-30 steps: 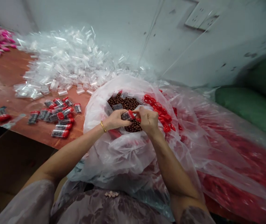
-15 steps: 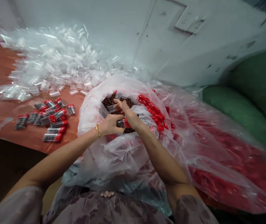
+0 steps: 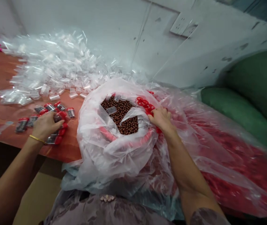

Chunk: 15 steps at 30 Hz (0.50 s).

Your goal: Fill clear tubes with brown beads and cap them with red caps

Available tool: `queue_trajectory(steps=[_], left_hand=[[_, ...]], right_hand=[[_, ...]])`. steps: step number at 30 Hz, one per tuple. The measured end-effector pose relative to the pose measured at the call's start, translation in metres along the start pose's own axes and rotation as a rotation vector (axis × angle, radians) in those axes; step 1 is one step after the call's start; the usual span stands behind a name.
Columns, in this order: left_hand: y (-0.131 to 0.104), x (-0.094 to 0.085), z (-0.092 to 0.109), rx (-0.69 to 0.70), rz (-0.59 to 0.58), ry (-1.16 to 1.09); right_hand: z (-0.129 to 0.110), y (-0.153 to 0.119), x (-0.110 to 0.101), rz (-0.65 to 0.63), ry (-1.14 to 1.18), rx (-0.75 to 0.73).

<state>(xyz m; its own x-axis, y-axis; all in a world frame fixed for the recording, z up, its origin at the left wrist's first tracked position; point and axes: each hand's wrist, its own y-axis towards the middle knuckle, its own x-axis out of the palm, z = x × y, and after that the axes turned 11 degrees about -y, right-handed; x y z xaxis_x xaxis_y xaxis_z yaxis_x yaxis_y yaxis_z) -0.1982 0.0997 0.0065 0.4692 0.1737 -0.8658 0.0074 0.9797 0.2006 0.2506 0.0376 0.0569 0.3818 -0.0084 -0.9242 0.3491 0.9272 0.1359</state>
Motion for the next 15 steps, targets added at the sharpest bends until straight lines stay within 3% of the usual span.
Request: queue_trajectory(steps=[2, 5, 7, 10, 13, 15], left_hand=[[0.005, 0.000, -0.002, 0.101, 0.108, 0.091], [0.010, 0.004, 0.036, 0.377, 0.189, 0.003], [0.017, 0.010, 0.075, 0.583, 0.109, -0.033], [0.038, 0.026, 0.126, 0.921, -0.086, 0.005], [0.071, 0.049, 0.156, 1.165, -0.282, 0.080], [0.090, 0.064, 0.168, 1.260, -0.388, 0.145]], right_hand=[[-0.006, 0.000, 0.003, 0.028, -0.021, -0.016], [-0.013, -0.002, 0.004, 0.015, -0.022, 0.020], [-0.014, -0.005, 0.003, 0.050, -0.007, 0.015], [-0.014, -0.010, 0.001, 0.230, 0.054, 0.038], [-0.022, -0.013, 0.001, 0.403, 0.219, 0.109], [-0.035, -0.014, 0.005, 0.449, 0.455, 0.108]])
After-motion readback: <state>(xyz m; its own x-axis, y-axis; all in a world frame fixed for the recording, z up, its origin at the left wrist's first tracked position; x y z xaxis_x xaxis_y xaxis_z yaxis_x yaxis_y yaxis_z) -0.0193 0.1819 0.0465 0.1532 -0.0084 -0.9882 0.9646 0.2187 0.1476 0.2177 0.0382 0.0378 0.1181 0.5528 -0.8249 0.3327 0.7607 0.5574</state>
